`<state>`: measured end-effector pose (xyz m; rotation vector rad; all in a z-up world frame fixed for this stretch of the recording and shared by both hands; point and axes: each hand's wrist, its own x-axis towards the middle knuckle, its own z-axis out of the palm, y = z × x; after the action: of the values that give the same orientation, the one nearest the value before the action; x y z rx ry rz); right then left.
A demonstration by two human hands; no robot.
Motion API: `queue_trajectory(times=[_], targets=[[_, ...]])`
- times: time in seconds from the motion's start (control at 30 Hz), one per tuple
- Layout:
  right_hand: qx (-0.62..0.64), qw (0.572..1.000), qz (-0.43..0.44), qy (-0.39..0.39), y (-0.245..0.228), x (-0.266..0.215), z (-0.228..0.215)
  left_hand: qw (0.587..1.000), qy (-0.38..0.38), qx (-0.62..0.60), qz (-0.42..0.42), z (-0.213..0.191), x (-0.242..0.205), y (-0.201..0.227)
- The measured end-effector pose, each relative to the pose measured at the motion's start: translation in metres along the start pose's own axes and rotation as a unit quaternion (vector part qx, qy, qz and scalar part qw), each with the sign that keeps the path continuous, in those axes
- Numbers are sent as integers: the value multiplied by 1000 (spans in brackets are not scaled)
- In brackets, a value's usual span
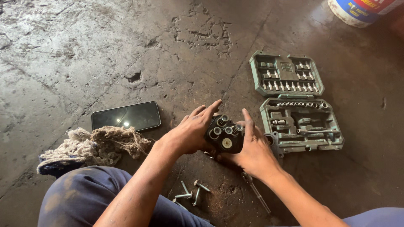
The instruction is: The person assembles a metal component by hand, placing internal parts into a valve body and aligning a cover plate while sitting on a concrete floor.
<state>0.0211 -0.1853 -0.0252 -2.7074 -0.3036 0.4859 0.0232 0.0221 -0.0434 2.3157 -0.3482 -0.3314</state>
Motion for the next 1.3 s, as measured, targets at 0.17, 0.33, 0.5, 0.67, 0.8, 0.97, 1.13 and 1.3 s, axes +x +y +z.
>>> queue_trajectory(times=[0.17, 0.33, 0.5, 0.67, 0.8, 0.97, 1.13, 1.3], targets=[[5, 1000, -20, 6, 3, 4, -1, 1000, -1, -4, -1, -2, -1, 4], [21, 993, 102, -64, -21, -4, -20, 998, -30, 25, -44, -15, -4, 15], [-106, 986, -117, 61, -33, -22, -44, 998, 4, 66, -18, -35, -19, 8], [-95, 983, -126, 98, -35, -17, -39, 995, 44, 83, -19, -43, -24, 25], [-65, 985, -107, 119, -26, -3, -27, 996, 58, 67, 5, -44, -23, 29], [-63, 983, -120, 125, -18, 5, -20, 994, 74, 74, 9, -45, -26, 28], [-49, 986, -115, 112, -16, 9, -18, 995, 63, 73, 1, -47, -26, 30], [-57, 986, -110, 113, -22, 7, -26, 996, 49, 74, -19, -48, -26, 30]])
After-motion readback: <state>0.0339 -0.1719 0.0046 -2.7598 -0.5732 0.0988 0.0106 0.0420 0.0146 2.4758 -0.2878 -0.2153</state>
